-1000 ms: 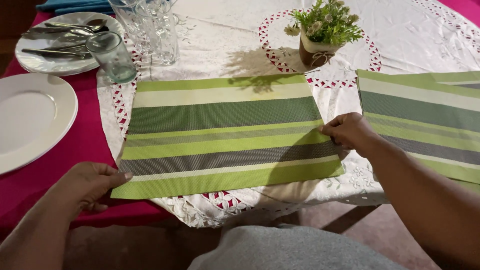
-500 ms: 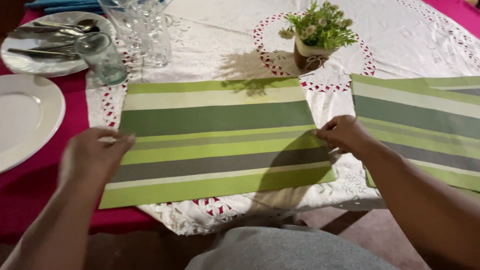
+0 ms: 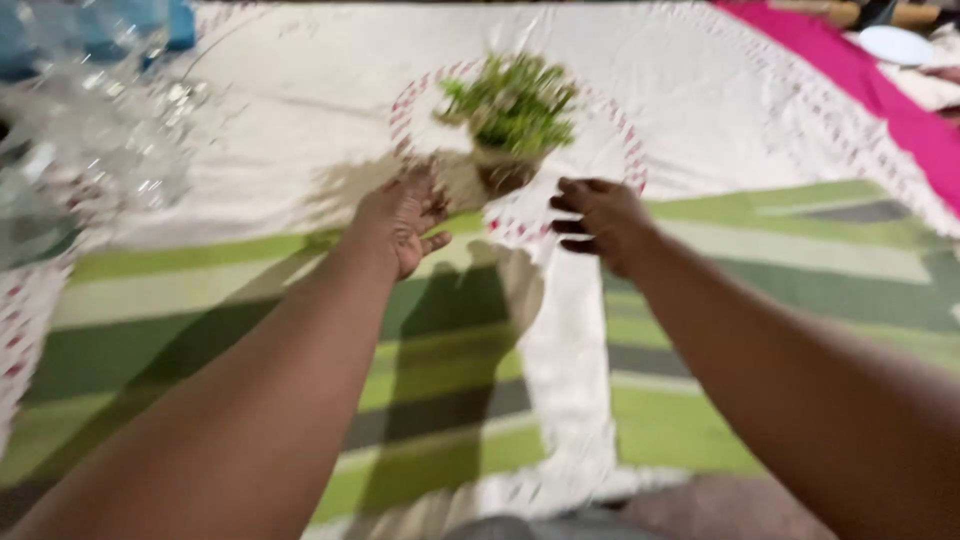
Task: Organize forks and spoons on plates and arrange placemats on a dining table.
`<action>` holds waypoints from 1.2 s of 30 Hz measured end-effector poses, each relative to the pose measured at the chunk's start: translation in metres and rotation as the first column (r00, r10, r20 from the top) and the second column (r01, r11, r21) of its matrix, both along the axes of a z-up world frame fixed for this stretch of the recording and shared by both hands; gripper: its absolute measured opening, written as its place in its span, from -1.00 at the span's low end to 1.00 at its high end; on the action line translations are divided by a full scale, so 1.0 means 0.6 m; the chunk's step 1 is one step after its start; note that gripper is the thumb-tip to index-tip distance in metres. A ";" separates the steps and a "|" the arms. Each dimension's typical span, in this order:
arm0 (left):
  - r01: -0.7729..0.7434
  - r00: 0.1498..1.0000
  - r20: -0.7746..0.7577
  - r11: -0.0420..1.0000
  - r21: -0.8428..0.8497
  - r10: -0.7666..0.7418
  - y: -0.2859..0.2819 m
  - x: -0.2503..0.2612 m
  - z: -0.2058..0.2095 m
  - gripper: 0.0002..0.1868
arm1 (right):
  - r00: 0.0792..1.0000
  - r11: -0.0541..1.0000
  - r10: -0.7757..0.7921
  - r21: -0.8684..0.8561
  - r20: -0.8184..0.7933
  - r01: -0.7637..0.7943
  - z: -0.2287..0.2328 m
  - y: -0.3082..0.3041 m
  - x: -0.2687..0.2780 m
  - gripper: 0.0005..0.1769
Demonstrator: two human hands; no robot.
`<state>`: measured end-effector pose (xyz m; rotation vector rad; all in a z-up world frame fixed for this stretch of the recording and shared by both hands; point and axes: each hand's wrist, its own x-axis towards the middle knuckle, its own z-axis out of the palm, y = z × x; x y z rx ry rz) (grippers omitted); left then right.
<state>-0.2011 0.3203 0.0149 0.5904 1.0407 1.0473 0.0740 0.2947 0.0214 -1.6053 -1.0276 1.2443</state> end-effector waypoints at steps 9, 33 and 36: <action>-0.152 0.974 -0.192 0.976 -0.158 0.121 0.131 0.122 -0.008 -0.33 | 0.983 0.986 0.125 -0.092 -0.138 -0.138 0.035 0.100 0.015 -0.49; -0.165 0.952 -0.286 0.971 -0.175 0.110 0.174 0.184 -0.009 -0.26 | 0.949 0.965 0.262 0.059 -0.176 -0.255 0.010 0.175 0.146 -0.50; -0.254 0.920 -0.340 0.956 -0.146 0.193 0.093 0.192 -0.061 -0.34 | 0.978 0.950 0.205 0.234 0.039 -0.209 0.005 0.068 0.247 -0.53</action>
